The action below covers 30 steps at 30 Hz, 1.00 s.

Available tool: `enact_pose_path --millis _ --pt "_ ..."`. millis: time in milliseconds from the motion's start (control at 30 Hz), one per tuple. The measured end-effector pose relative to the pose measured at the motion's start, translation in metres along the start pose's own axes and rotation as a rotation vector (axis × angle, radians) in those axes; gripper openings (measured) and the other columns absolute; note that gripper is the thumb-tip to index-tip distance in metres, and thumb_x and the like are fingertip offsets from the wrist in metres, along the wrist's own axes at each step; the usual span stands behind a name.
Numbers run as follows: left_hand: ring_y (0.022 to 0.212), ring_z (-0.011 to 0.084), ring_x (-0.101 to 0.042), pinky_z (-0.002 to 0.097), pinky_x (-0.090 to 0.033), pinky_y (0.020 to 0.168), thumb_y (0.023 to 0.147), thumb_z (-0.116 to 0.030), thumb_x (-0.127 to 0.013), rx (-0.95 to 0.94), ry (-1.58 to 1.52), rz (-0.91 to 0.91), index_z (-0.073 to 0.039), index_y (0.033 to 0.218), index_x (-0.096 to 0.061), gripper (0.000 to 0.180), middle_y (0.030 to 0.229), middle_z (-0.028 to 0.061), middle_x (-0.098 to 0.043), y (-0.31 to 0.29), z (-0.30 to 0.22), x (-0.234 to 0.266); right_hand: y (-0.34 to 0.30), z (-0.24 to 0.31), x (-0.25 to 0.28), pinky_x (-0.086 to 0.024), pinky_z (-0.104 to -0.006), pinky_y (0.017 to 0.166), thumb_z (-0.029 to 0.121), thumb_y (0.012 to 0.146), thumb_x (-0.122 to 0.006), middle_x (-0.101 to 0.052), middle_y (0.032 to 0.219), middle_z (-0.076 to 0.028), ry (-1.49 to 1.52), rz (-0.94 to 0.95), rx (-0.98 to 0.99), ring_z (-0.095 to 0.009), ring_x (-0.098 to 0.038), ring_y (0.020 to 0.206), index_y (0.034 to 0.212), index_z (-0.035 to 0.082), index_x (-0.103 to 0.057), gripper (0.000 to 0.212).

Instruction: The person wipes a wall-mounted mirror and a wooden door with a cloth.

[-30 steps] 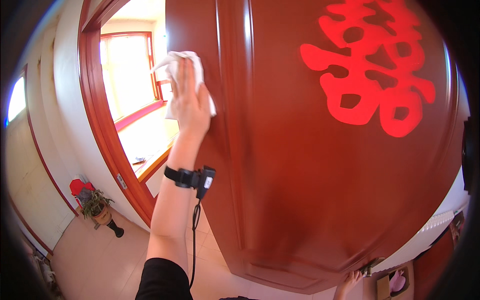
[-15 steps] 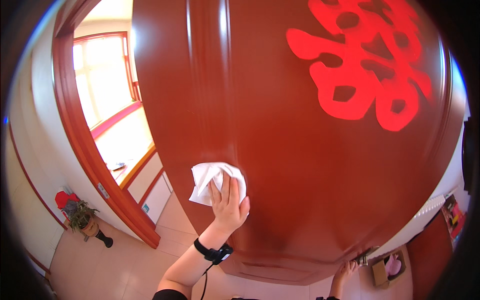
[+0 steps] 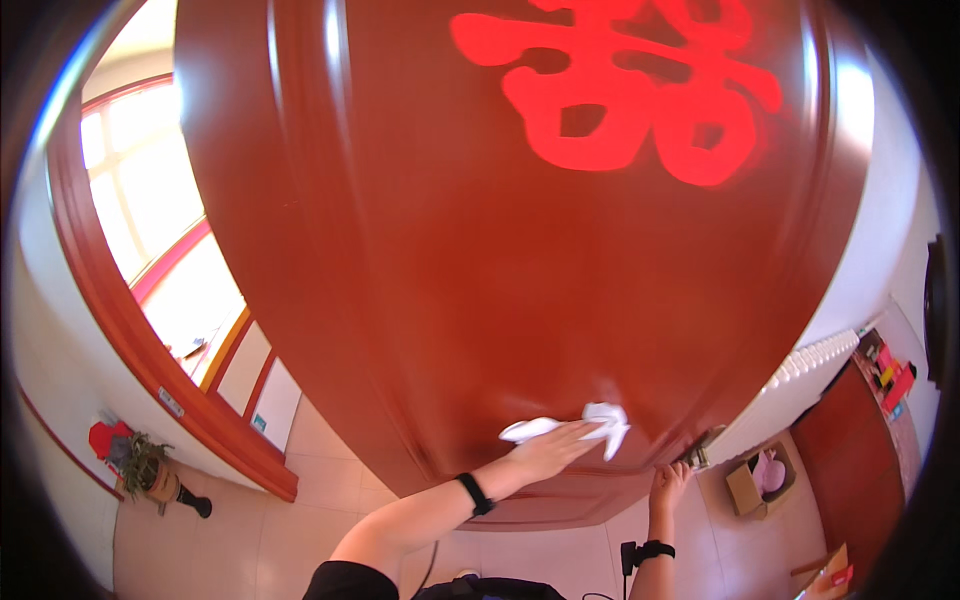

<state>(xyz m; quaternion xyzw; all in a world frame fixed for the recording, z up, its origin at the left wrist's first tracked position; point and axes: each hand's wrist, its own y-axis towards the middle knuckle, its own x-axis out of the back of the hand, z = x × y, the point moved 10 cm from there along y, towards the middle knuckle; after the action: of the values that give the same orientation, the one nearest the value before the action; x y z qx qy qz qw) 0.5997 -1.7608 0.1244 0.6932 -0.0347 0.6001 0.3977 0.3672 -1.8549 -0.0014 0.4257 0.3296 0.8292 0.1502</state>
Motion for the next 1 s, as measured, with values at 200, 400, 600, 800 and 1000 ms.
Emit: enact_pose_path --millis 200,400,600,800,1000 --pt "0.094 0.0292 -0.052 0.0393 -0.042 0.084 0.075 -0.011 -0.048 0.302 0.408 0.219 -0.007 0.106 -0.057 0.033 0.100 0.0110 -0.056 -0.060 0.059 0.053 0.008 0.009 -0.002 -0.031 -0.0459 0.094 0.007 0.071 -0.054 -0.052 0.078 -0.014 -0.003 0.028 0.041 -0.034 -0.046 0.096 0.068 -0.001 -0.058 0.009" --pt "0.125 0.0413 -0.024 0.0546 -0.016 0.099 0.077 -0.014 -0.048 0.500 0.626 -0.602 0.002 0.131 -0.028 0.060 0.135 0.0250 -0.026 -0.026 0.069 0.244 0.005 0.000 -0.008 -0.027 -0.0485 0.099 0.010 0.071 -0.054 -0.051 0.087 -0.012 -0.068 0.043 0.024 -0.033 -0.043 0.102 0.071 0.001 -0.058 0.010" --pt "0.129 0.0336 -0.021 0.0507 -0.016 0.103 0.082 -0.021 -0.047 0.449 0.663 -0.710 0.000 0.134 -0.025 0.061 0.139 0.0182 -0.023 0.058 0.049 0.303 0.006 0.005 -0.007 -0.025 -0.0476 0.101 0.011 0.070 -0.056 -0.050 0.092 -0.011 -0.176 0.033 0.072 -0.032 -0.040 0.107 0.075 0.005 -0.060 0.009" --pt "0.099 0.0436 -0.039 0.0541 -0.033 0.085 0.071 -0.030 -0.057 0.241 0.692 -0.521 -0.009 0.123 -0.045 0.058 0.101 0.0190 -0.049 0.113 0.017 0.217 0.008 0.011 -0.008 -0.022 -0.0495 0.102 0.009 0.068 -0.055 -0.050 0.091 -0.011 -0.060 0.103 0.062 -0.033 -0.040 0.107 0.076 0.005 -0.059 0.010" --pt "0.097 0.0254 -0.050 0.0401 -0.036 0.089 0.073 -0.026 -0.057 -0.018 0.566 -0.371 -0.010 0.095 -0.059 0.027 0.093 0.0041 -0.056 0.077 -0.010 0.119 0.005 0.005 -0.009 -0.026 -0.0509 0.096 0.003 0.064 -0.052 -0.050 0.090 -0.013 0.024 0.086 0.121 -0.036 -0.040 0.103 0.074 0.004 -0.059 0.013"
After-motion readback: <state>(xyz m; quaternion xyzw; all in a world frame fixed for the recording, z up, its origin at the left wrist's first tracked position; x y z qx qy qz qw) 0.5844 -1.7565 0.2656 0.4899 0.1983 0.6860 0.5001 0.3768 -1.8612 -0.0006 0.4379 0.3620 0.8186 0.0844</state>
